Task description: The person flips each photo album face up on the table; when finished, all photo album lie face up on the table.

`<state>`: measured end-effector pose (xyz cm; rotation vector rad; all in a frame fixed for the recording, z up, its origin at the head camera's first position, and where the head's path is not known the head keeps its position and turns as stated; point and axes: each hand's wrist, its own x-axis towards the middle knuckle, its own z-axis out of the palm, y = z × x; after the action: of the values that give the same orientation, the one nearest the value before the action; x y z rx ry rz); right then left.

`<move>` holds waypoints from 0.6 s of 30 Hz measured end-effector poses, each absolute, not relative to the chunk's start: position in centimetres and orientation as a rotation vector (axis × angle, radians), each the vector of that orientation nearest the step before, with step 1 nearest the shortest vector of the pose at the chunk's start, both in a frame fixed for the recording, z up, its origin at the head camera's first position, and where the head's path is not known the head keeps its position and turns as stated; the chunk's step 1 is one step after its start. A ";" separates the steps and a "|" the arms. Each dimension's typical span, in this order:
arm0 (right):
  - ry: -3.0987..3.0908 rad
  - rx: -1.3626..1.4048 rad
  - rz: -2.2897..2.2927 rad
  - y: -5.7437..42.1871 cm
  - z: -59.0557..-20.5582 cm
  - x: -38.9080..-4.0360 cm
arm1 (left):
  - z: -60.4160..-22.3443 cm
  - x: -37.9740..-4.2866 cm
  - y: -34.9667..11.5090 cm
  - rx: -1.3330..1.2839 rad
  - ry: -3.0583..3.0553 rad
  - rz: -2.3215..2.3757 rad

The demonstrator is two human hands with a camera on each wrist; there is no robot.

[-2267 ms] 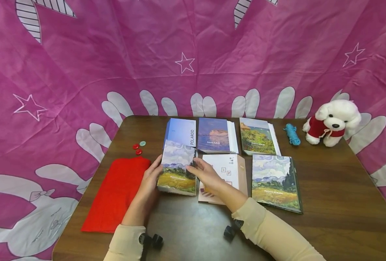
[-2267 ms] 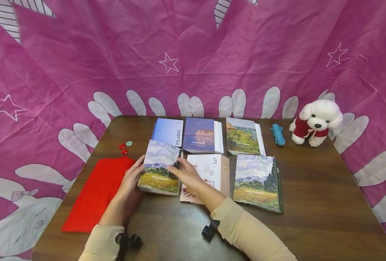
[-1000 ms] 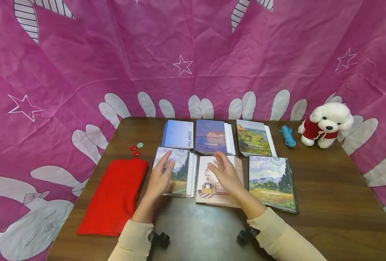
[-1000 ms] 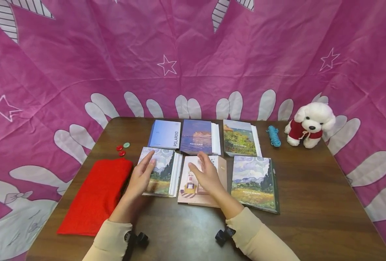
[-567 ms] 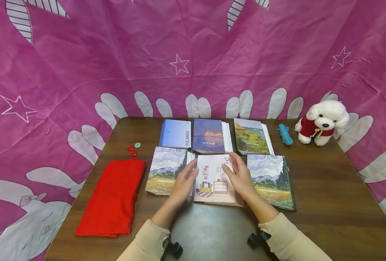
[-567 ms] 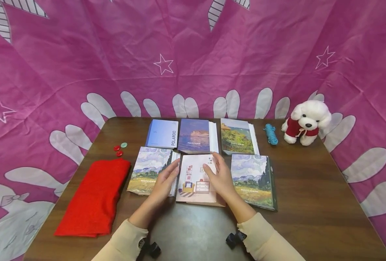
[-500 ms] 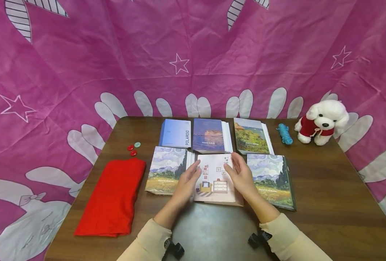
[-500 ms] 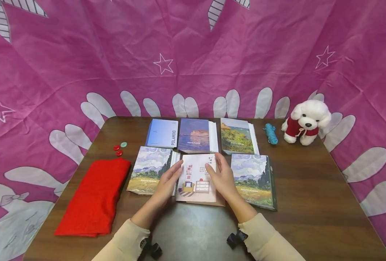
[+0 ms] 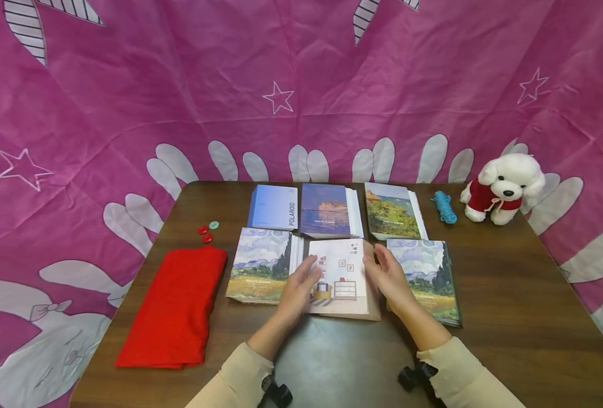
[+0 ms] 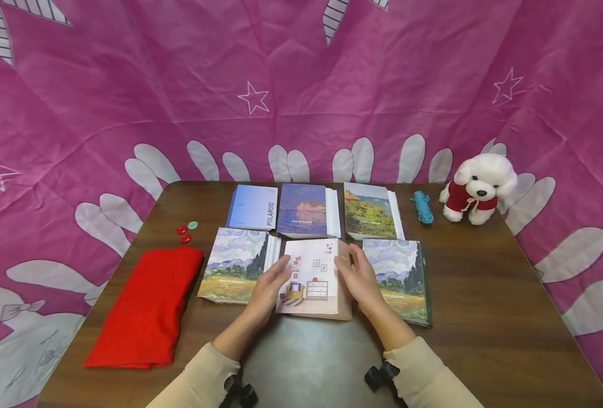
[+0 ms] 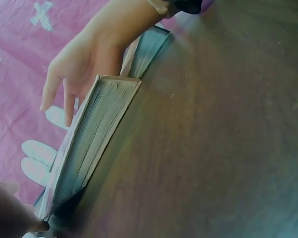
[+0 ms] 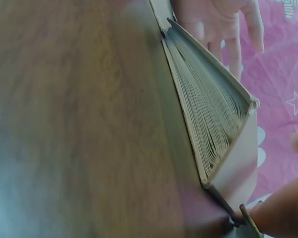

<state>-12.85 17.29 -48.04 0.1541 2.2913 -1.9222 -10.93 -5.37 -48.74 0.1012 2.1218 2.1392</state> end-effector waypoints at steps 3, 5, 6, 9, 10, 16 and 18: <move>2.291 0.122 -1.878 17.6 -47.8 -12.6 | -48.9 -10.8 -5.3 0.098 2.108 2.145; 2.300 0.093 -1.833 17.9 -47.6 -12.4 | -48.9 -10.8 -5.2 0.094 2.105 2.151; 2.310 0.081 -1.805 17.9 -47.5 -12.3 | -48.9 -10.8 -5.2 0.093 2.101 2.156; 2.340 0.055 -1.728 18.3 -47.4 -11.9 | -49.0 -10.8 -5.1 0.094 2.104 2.153; 2.348 0.046 -1.714 18.4 -47.5 -11.8 | -49.0 -10.8 -5.1 0.095 2.107 2.150; 2.327 -0.007 -1.786 18.6 -48.0 -11.5 | -48.9 -10.8 -5.2 0.099 2.102 2.156; 2.304 -0.015 -1.834 18.2 -48.2 -11.4 | -48.8 -10.8 -5.2 0.106 2.104 2.153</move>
<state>-11.37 18.20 -48.21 -0.0148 2.3037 -1.8340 -10.81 -5.17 -48.81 0.1060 2.1040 2.1527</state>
